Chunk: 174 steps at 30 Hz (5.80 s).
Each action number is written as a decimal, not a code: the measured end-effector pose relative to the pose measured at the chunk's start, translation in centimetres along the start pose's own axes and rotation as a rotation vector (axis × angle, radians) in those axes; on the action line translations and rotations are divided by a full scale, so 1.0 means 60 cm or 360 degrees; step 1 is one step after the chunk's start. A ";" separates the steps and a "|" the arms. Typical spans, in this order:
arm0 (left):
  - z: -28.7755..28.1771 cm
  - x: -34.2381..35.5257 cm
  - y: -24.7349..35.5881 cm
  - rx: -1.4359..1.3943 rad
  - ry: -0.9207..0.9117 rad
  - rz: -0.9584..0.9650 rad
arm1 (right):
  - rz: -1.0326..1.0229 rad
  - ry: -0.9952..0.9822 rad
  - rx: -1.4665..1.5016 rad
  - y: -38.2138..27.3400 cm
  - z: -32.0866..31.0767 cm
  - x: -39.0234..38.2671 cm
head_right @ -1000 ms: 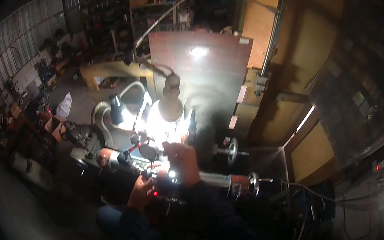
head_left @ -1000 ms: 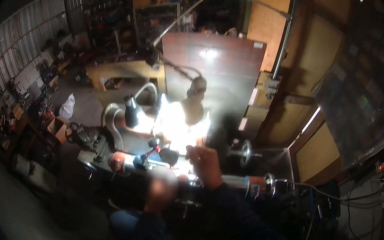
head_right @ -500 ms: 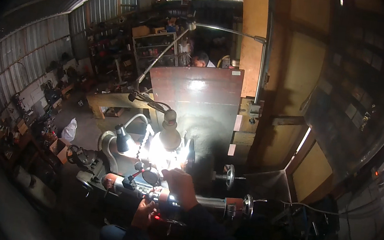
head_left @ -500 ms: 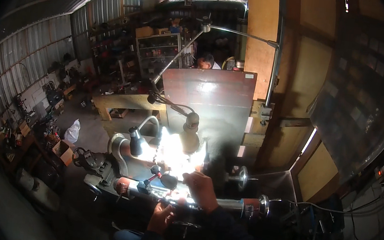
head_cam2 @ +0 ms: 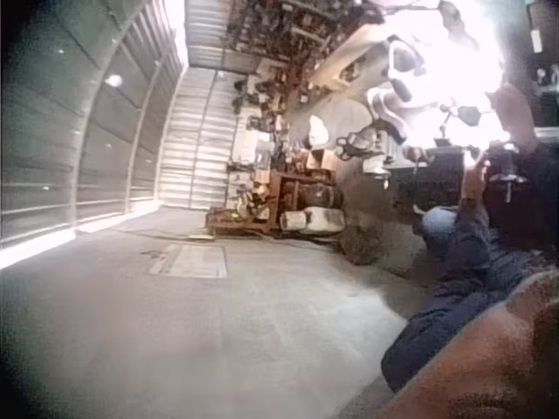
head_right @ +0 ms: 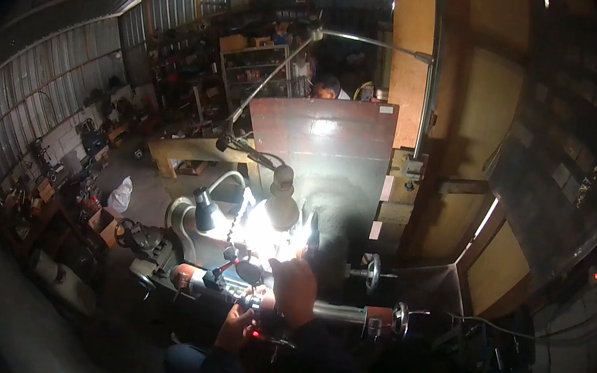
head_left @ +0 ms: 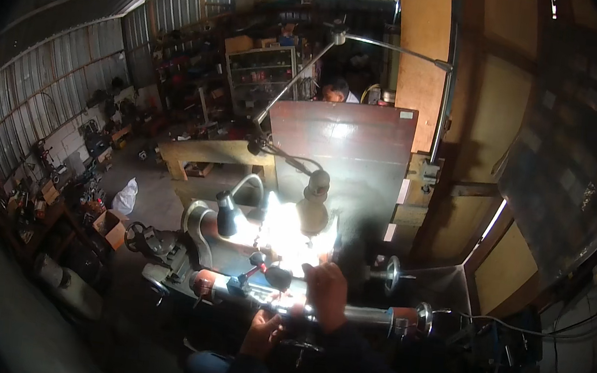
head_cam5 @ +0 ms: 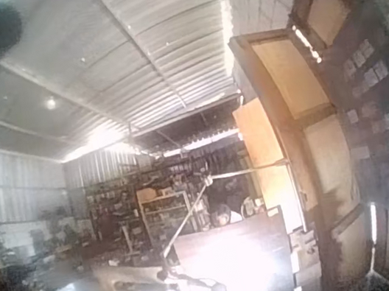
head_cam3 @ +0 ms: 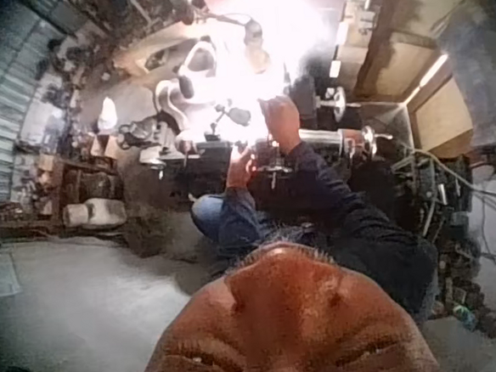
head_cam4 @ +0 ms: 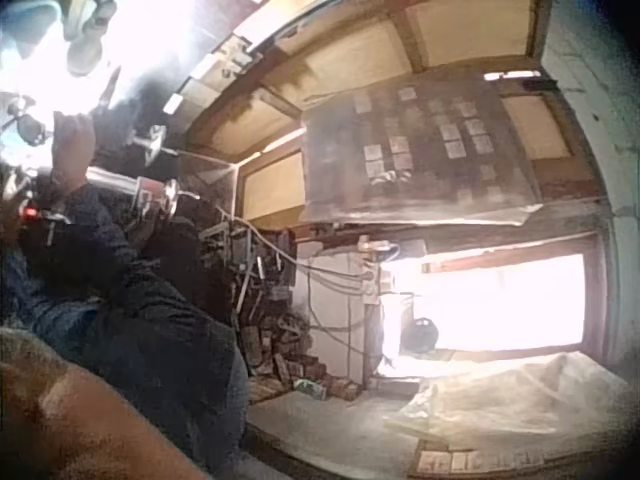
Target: Using a dial indicator and tools to calibrate or repair a piece of precision machinery.
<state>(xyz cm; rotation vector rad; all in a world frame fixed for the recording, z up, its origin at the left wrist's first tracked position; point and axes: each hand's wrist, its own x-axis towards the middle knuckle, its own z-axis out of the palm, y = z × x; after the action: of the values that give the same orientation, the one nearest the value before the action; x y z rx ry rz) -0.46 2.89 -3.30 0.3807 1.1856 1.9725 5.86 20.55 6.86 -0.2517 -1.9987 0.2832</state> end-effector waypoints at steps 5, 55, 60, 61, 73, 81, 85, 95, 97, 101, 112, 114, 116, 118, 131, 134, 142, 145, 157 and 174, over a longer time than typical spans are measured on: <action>-0.004 0.009 0.002 0.0065 -0.0112 -0.0038 | 0.0669 -0.0277 0.1350 -0.004 -0.039 0.019; -0.005 0.016 0.001 -0.0479 0.0237 0.0138 | 0.1425 -0.0824 0.0335 0.233 -0.436 -0.291; -0.004 0.014 0.000 -0.0390 0.0255 0.0140 | 0.1640 -0.0462 0.0605 0.217 -0.422 -0.253; -0.005 0.014 0.000 -0.0357 0.0331 0.0110 | 0.1562 -0.0441 0.0621 0.221 -0.419 -0.246; -0.005 0.018 0.000 -0.0130 0.0266 -0.0017 | 0.1422 -0.0671 0.0287 0.300 -0.400 -0.189; -0.015 0.021 -0.003 -0.0086 0.0072 -0.0053 | 0.0941 -0.1180 -0.0512 0.247 -0.391 -0.023; -0.013 0.023 -0.003 0.0033 0.0062 -0.0042 | 0.0647 -0.0794 -0.0065 0.171 -0.315 0.040; -0.003 0.031 0.011 -0.0015 0.0122 -0.0128 | 0.0121 -0.1591 0.0730 0.107 -0.076 0.041; -0.003 0.031 0.015 0.0001 0.0013 -0.0158 | 0.0235 -0.1741 0.0824 0.114 -0.057 0.028; 0.000 0.033 0.017 0.0000 0.0077 -0.0115 | 0.0436 -0.1869 0.0875 0.124 -0.038 0.016; -0.012 0.032 0.011 0.0401 0.0209 -0.0123 | 0.0358 -0.1589 0.0925 0.100 -0.066 0.032; 0.002 0.026 0.007 0.0422 0.0295 -0.0048 | 0.0232 -0.1512 0.0920 0.085 -0.091 0.043; 0.009 0.013 0.011 0.0407 0.0387 -0.0080 | 0.0152 -0.1439 0.0911 0.072 -0.122 0.053; 0.002 -0.004 0.025 0.0403 0.0369 -0.0103 | 0.0054 -0.1391 0.0742 0.065 -0.155 0.063; -0.003 -0.012 0.051 -0.0258 0.0496 -0.0480 | 0.0095 -0.1492 0.0721 0.115 -0.082 0.055; 0.003 0.002 0.022 -0.0113 0.0404 -0.0370 | -0.0107 -0.1414 0.0884 0.116 -0.051 0.040; 0.005 0.007 0.001 -0.0260 0.0173 -0.0130 | -0.0209 -0.1526 0.1012 0.101 -0.034 0.022; 0.005 0.010 -0.003 -0.0367 0.0112 -0.0080 | -0.0232 -0.1514 0.1013 0.098 -0.035 0.019; -0.032 0.033 -0.039 -0.0159 -0.0111 -0.0005 | -0.0327 -0.1588 0.0925 0.095 -0.040 0.022; -0.025 0.024 -0.019 0.0016 0.0002 -0.0035 | -0.0301 -0.1598 0.0204 0.075 -0.041 0.010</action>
<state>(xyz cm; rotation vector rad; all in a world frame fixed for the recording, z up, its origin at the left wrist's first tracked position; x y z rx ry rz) -1.76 3.37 -5.20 0.3708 1.1962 1.9489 8.04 25.24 7.00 0.2191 -2.9491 0.4721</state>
